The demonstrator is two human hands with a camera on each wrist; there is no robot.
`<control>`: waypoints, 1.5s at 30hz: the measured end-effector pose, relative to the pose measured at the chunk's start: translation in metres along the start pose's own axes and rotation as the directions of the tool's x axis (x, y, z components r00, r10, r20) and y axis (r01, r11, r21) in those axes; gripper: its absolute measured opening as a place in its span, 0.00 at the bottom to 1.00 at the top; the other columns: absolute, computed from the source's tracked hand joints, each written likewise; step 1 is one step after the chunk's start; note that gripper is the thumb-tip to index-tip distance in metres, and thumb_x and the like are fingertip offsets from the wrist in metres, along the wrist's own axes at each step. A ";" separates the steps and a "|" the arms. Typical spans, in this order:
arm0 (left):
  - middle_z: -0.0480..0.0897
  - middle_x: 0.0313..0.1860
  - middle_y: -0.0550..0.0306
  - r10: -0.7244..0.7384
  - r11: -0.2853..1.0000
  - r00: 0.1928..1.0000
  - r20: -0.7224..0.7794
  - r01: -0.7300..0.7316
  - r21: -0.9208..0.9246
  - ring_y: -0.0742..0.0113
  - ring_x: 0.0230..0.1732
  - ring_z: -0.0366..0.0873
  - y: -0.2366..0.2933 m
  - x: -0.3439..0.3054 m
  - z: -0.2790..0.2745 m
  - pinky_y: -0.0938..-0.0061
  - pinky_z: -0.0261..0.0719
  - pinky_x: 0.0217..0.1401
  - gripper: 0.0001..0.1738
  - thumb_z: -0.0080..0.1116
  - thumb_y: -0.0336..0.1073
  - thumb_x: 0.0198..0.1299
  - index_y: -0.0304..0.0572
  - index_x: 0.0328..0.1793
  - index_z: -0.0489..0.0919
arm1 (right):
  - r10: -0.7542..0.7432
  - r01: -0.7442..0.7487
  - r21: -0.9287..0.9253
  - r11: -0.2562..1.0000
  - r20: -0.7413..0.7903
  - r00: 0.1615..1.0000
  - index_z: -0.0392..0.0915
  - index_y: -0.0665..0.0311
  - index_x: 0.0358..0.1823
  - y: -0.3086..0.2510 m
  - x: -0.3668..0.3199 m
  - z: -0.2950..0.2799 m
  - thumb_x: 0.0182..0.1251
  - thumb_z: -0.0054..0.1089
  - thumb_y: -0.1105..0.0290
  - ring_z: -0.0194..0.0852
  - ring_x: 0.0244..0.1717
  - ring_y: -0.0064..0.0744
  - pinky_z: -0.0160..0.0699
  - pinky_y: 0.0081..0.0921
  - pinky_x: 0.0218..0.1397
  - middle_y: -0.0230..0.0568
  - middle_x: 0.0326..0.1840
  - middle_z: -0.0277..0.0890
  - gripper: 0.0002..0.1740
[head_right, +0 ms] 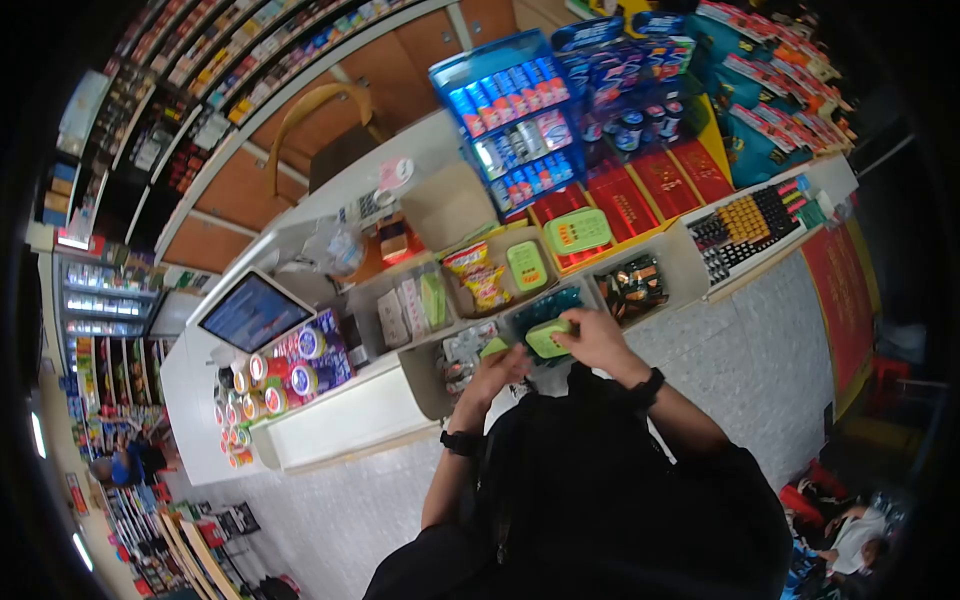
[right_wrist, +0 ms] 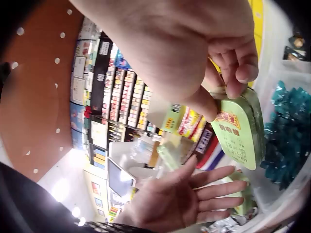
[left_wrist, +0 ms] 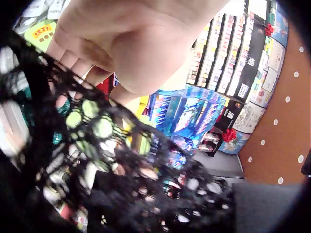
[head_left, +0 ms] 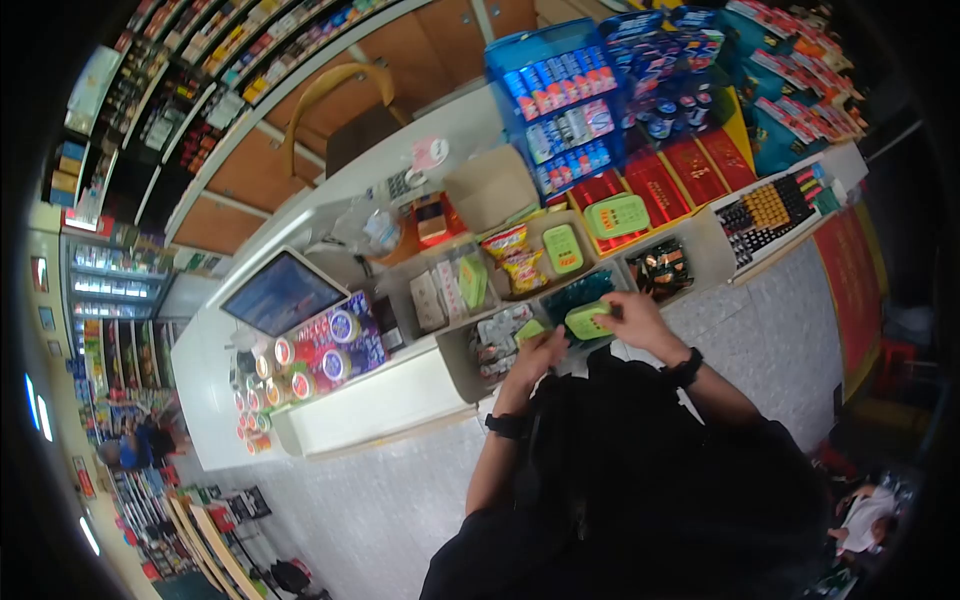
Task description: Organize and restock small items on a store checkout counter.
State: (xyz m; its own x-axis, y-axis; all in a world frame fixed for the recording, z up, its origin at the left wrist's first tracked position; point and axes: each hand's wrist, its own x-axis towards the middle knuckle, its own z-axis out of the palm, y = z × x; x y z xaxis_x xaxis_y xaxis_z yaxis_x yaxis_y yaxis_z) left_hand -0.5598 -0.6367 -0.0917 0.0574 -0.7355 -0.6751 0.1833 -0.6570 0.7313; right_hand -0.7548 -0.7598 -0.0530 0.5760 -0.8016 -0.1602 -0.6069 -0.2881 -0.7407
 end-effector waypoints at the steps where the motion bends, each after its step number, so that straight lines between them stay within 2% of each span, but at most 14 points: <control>1: 0.84 0.51 0.51 -0.080 0.995 0.996 0.036 0.078 0.066 0.65 0.46 0.81 -0.001 0.005 0.004 0.73 0.79 0.49 0.34 0.53 0.60 0.69 0.31 0.60 0.77 | 0.030 -0.030 -0.023 0.999 0.012 0.999 0.83 0.65 0.45 0.011 0.003 0.009 0.56 0.72 0.57 0.84 0.35 0.45 0.80 0.35 0.39 0.51 0.34 0.83 0.22; 5: 0.82 0.54 0.50 -0.068 0.991 0.997 0.035 0.063 0.116 0.64 0.47 0.81 0.002 0.014 0.021 0.72 0.78 0.50 0.35 0.53 0.60 0.68 0.32 0.63 0.75 | 0.131 -0.134 0.060 0.989 0.053 0.990 0.83 0.67 0.47 0.049 0.012 0.035 0.56 0.71 0.55 0.84 0.39 0.47 0.79 0.36 0.44 0.52 0.38 0.83 0.24; 9: 0.84 0.40 0.53 -0.036 0.993 0.998 -0.054 0.042 0.107 0.67 0.36 0.81 -0.009 0.021 0.023 0.75 0.79 0.41 0.31 0.53 0.58 0.69 0.33 0.55 0.78 | 0.145 -0.157 0.151 0.976 0.087 0.986 0.83 0.69 0.45 0.075 0.020 0.054 0.57 0.70 0.54 0.83 0.39 0.49 0.79 0.37 0.44 0.53 0.36 0.83 0.24; 13: 0.75 0.25 0.63 -0.065 0.986 0.984 -0.165 0.088 0.139 0.75 0.25 0.73 0.001 0.001 0.031 0.78 0.72 0.27 0.27 0.52 0.54 0.70 0.33 0.49 0.81 | 0.135 -0.145 0.129 0.981 0.083 0.987 0.83 0.69 0.41 0.103 0.026 0.077 0.59 0.66 0.51 0.81 0.39 0.54 0.77 0.39 0.43 0.56 0.35 0.82 0.24; 18: 0.72 0.23 0.66 -0.094 0.993 0.964 -0.250 0.108 0.042 0.77 0.22 0.70 -0.017 -0.019 0.041 0.78 0.69 0.25 0.26 0.51 0.53 0.71 0.33 0.50 0.82 | 0.108 -0.116 0.093 0.989 0.082 0.991 0.81 0.69 0.34 0.103 0.019 0.070 0.62 0.63 0.54 0.79 0.37 0.61 0.77 0.50 0.42 0.56 0.32 0.81 0.21; 23: 0.73 0.23 0.65 -0.054 0.996 0.952 -0.302 0.075 0.057 0.76 0.23 0.72 -0.020 -0.024 0.036 0.78 0.70 0.25 0.27 0.52 0.54 0.71 0.33 0.49 0.83 | 0.040 -0.038 -0.027 0.999 0.079 0.996 0.80 0.70 0.32 0.085 0.015 0.062 0.63 0.61 0.57 0.79 0.38 0.58 0.77 0.49 0.43 0.57 0.31 0.80 0.19; 27: 0.76 0.25 0.61 -0.001 0.995 0.943 -0.333 0.033 0.093 0.74 0.24 0.74 -0.017 -0.033 0.031 0.77 0.72 0.26 0.28 0.52 0.55 0.70 0.32 0.50 0.83 | 0.013 -0.013 -0.153 0.988 0.000 1.000 0.83 0.72 0.42 0.084 0.008 0.070 0.60 0.65 0.54 0.80 0.43 0.58 0.78 0.48 0.47 0.61 0.36 0.81 0.24; 31: 0.76 0.27 0.60 0.000 0.997 0.950 -0.312 0.023 0.068 0.74 0.25 0.73 -0.022 -0.033 0.026 0.77 0.71 0.26 0.27 0.52 0.55 0.70 0.34 0.51 0.83 | 0.075 -0.043 -0.183 0.982 0.172 0.982 0.83 0.72 0.45 0.077 0.008 0.057 0.61 0.65 0.53 0.81 0.44 0.57 0.79 0.46 0.48 0.59 0.37 0.82 0.26; 33: 0.76 0.27 0.60 -0.009 0.998 0.953 -0.302 0.026 0.051 0.74 0.25 0.73 -0.025 -0.034 0.024 0.77 0.71 0.26 0.27 0.51 0.55 0.71 0.34 0.50 0.84 | 0.006 -0.009 -0.087 0.996 -0.027 1.000 0.82 0.71 0.43 0.076 0.001 0.057 0.59 0.66 0.58 0.80 0.40 0.52 0.79 0.44 0.45 0.55 0.36 0.82 0.21; 37: 0.78 0.26 0.58 -0.013 0.997 0.965 -0.263 0.033 0.070 0.71 0.25 0.75 -0.045 -0.021 0.015 0.75 0.73 0.28 0.30 0.51 0.59 0.69 0.35 0.49 0.84 | 0.065 -0.052 0.086 0.995 -0.156 0.986 0.82 0.68 0.47 0.022 0.005 0.009 0.60 0.68 0.65 0.80 0.34 0.44 0.79 0.34 0.40 0.51 0.36 0.81 0.17; 39: 0.78 0.26 0.58 -0.002 0.997 0.972 -0.234 0.021 0.079 0.71 0.25 0.75 -0.044 -0.021 0.015 0.75 0.73 0.28 0.30 0.51 0.59 0.68 0.35 0.48 0.84 | -0.019 0.059 0.083 0.995 -0.419 0.908 0.79 0.63 0.52 -0.011 0.008 -0.021 0.59 0.67 0.69 0.74 0.31 0.43 0.76 0.39 0.39 0.43 0.36 0.74 0.19; 41: 0.78 0.26 0.58 0.008 0.995 0.977 -0.213 0.012 0.094 0.70 0.25 0.75 -0.042 -0.022 0.016 0.74 0.73 0.29 0.31 0.51 0.60 0.68 0.34 0.48 0.84 | -0.133 0.126 -0.050 0.991 -0.530 0.838 0.76 0.60 0.56 -0.027 0.016 -0.044 0.58 0.68 0.70 0.72 0.33 0.41 0.75 0.39 0.40 0.41 0.41 0.69 0.23; 42: 0.78 0.26 0.58 0.011 0.997 0.980 -0.199 0.006 0.083 0.70 0.25 0.75 -0.041 -0.022 0.015 0.75 0.73 0.29 0.31 0.51 0.60 0.68 0.34 0.48 0.84 | -0.145 0.102 -0.108 0.989 -0.530 0.836 0.72 0.59 0.62 -0.022 0.022 -0.052 0.56 0.70 0.71 0.74 0.46 0.44 0.76 0.39 0.49 0.46 0.52 0.68 0.30; 45: 0.78 0.26 0.59 0.032 0.998 0.981 -0.191 -0.020 0.064 0.71 0.26 0.74 -0.032 -0.019 0.016 0.75 0.72 0.30 0.31 0.51 0.60 0.68 0.34 0.47 0.85 | -0.265 0.184 -0.198 0.963 -0.553 0.790 0.67 0.59 0.67 -0.025 0.043 -0.077 0.53 0.71 0.71 0.70 0.60 0.52 0.73 0.40 0.61 0.51 0.60 0.65 0.37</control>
State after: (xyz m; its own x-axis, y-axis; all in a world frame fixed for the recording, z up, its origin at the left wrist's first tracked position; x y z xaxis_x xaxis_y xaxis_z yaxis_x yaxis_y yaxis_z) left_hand -0.5827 -0.6042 -0.1004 0.2498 -0.7107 -0.6577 0.1193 -0.6514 0.7493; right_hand -0.7569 -0.8273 0.0089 0.3127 -0.8466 0.4306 -0.5867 -0.5287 -0.6134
